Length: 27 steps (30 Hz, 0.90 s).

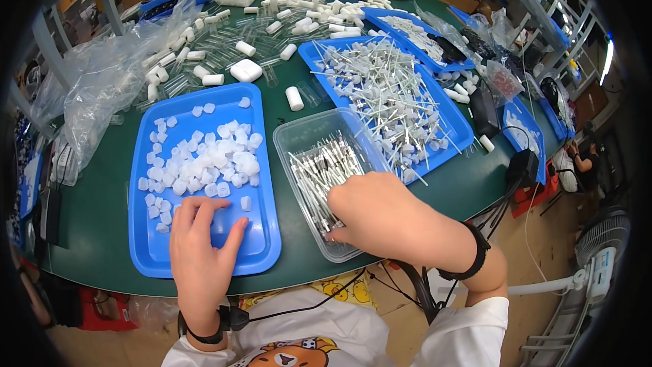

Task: Assembling small white plastic components and tubes at a workbench.

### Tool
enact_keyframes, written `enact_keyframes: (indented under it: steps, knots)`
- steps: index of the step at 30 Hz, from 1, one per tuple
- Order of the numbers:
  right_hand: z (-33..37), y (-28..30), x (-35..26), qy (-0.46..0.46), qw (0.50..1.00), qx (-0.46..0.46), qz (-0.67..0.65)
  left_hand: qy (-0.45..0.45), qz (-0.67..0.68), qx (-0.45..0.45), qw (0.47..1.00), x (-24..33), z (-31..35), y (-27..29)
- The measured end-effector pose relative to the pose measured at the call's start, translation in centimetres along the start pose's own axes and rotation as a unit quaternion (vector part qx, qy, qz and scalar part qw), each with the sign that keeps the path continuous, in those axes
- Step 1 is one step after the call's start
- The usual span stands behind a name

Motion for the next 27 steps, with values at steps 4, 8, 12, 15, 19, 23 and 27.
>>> enact_keyframes:
  steps: [4,8,12,15,19,23,27]
  knots:
    - [-0.1,-0.2,0.9,-0.021,0.998,-0.032,-0.046,0.0,-0.003,0.004,1.0,0.2,0.2,0.3]
    - [-0.4,-0.3,2.0,-0.033,0.995,-0.063,-0.073,0.0,0.001,0.001,1.0,0.1,0.1,0.1]
    - [0.1,0.2,2.6,-0.031,0.992,-0.079,-0.098,0.003,-0.006,-0.002,1.0,0.1,0.1,0.1]
    - [0.6,1.4,2.8,-0.025,0.982,-0.073,-0.171,0.021,0.002,0.001,1.0,0.2,0.1,0.2]
    - [1.1,1.9,4.0,-0.026,0.945,-0.025,-0.325,0.016,0.001,0.006,1.0,0.3,0.1,0.2]
    - [2.0,1.6,4.6,-0.075,0.833,0.056,-0.545,0.012,-0.004,0.003,1.0,0.2,0.1,0.1]
    - [2.2,0.7,4.6,-0.047,0.676,0.072,-0.732,0.014,-0.009,0.013,1.0,0.3,0.1,0.4]
Point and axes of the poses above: each hand's wrist, its own z-axis away from the middle knuckle, its own y-axis out of the back of the hand, x = y × z, the point moved 6 cm from there along -z, towards the middle knuckle, and after that the axes turned 1 degree about -y, right-handed, at the moved point
